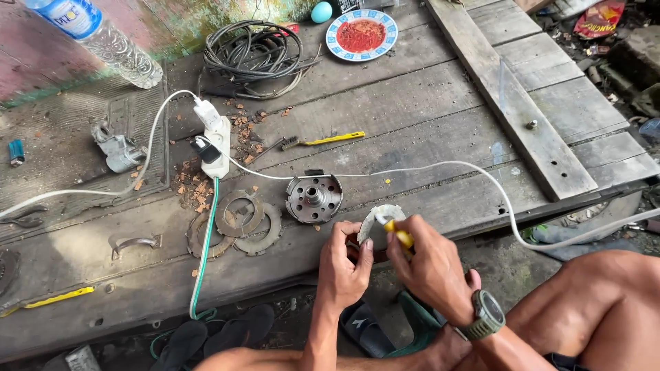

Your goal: The person sits on a low stool and uses a yellow utility knife to scrape and clean a circular metal mechanical part held in their left hand. They rotate the part to access different areas while working on a wooden platform cluttered with tools and debris.

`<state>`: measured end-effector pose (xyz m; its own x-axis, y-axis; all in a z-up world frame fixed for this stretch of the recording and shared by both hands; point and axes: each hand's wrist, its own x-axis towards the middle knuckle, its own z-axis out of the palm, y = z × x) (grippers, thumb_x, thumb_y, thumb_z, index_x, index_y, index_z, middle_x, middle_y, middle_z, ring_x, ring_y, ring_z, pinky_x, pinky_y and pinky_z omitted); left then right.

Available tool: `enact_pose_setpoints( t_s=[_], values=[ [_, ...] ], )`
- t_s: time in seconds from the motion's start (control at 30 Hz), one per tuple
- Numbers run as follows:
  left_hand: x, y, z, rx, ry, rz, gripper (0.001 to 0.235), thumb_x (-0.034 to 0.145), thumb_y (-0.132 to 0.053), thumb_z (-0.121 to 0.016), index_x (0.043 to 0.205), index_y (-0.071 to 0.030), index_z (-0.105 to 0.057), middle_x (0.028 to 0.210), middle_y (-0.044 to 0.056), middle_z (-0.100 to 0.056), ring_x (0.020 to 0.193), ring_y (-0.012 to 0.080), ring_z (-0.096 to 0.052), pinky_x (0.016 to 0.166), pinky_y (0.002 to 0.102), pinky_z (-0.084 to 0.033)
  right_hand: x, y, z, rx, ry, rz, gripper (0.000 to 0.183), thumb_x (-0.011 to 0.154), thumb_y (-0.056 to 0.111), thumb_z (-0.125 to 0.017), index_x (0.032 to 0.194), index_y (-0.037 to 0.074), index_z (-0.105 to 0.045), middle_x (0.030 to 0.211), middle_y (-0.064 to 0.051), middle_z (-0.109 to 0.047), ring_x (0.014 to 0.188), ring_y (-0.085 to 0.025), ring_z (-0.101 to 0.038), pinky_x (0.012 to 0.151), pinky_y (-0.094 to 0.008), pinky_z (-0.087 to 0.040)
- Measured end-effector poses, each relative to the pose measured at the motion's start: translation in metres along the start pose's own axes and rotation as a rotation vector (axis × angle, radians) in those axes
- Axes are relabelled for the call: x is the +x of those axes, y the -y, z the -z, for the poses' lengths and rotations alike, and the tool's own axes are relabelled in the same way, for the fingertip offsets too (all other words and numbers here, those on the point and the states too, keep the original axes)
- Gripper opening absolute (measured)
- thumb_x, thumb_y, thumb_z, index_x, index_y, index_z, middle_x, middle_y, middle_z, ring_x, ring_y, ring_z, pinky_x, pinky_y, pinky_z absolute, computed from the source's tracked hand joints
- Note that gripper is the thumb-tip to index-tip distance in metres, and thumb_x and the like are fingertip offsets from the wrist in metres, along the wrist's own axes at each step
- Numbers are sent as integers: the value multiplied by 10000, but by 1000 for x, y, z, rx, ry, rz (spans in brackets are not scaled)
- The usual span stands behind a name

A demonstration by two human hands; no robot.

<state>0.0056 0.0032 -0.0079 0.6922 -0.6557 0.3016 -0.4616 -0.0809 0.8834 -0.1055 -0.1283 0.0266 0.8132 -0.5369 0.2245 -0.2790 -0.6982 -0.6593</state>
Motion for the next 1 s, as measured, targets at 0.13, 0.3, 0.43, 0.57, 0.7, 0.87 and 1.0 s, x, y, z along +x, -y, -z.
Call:
enact_pose_setpoints(
  t_s=[0.13, 0.3, 0.43, 0.57, 0.7, 0.87, 1.0],
  values=[
    [3, -3, 1, -31, 22, 32, 218, 967, -209, -593, 1111, -55, -535, 933, 88, -666, 795, 241, -663, 715, 382, -525, -2, 1, -4, 75, 88, 52, 119, 982, 204, -597, 1025, 108, -541, 791, -102, -667, 489, -287, -558, 499, -414, -442],
    [-1, 0, -2, -8, -27, 57, 228, 953, -226, -610, 1090, -60, -536, 948, 84, -642, 762, 215, -627, 683, 355, -521, 3, -10, -4, 39, -13, 66, 137, 995, 203, -609, 986, 90, -532, 782, -88, -666, 505, -227, -550, 470, -378, -444],
    [3, -6, 1, -99, 21, 73, 195, 973, -208, -599, 1087, -65, -532, 889, 72, -662, 636, 167, -633, 561, 326, -512, -1, -7, -11, 68, 56, 45, 141, 983, 239, -603, 987, 116, -534, 766, -101, -642, 524, -328, -542, 520, -438, -417],
    [-1, 3, -1, 9, -37, 2, 242, 966, -237, -598, 1100, -44, -538, 972, 104, -667, 868, 264, -669, 786, 384, -532, 3, -18, -11, 48, -12, 74, 129, 1017, 188, -577, 982, 76, -524, 776, -66, -667, 485, -160, -518, 413, -316, -442],
    [2, -2, -1, -109, 8, 71, 187, 952, -157, -595, 1098, -68, -519, 877, 64, -656, 653, 162, -614, 596, 326, -517, -2, 3, -7, -15, 24, 191, 122, 1001, 195, -584, 1020, 83, -542, 810, -80, -568, 541, -315, -561, 448, -440, -432],
    [-4, 9, -1, -65, -7, 138, 208, 923, -145, -601, 1107, -51, -573, 816, 117, -629, 618, 220, -635, 542, 353, -527, 7, -9, -23, -213, -208, 461, 102, 981, 229, -589, 995, 128, -589, 897, -55, -590, 646, -277, -606, 551, -370, -482],
    [-4, 35, 3, -94, -13, 107, 185, 952, -74, -554, 1126, -25, -513, 753, 160, -640, 586, 288, -728, 515, 375, -580, 20, 5, -15, -261, -375, 624, 173, 1044, 193, -508, 905, 103, -559, 838, -72, -528, 627, -263, -548, 550, -348, -450]
  ],
)
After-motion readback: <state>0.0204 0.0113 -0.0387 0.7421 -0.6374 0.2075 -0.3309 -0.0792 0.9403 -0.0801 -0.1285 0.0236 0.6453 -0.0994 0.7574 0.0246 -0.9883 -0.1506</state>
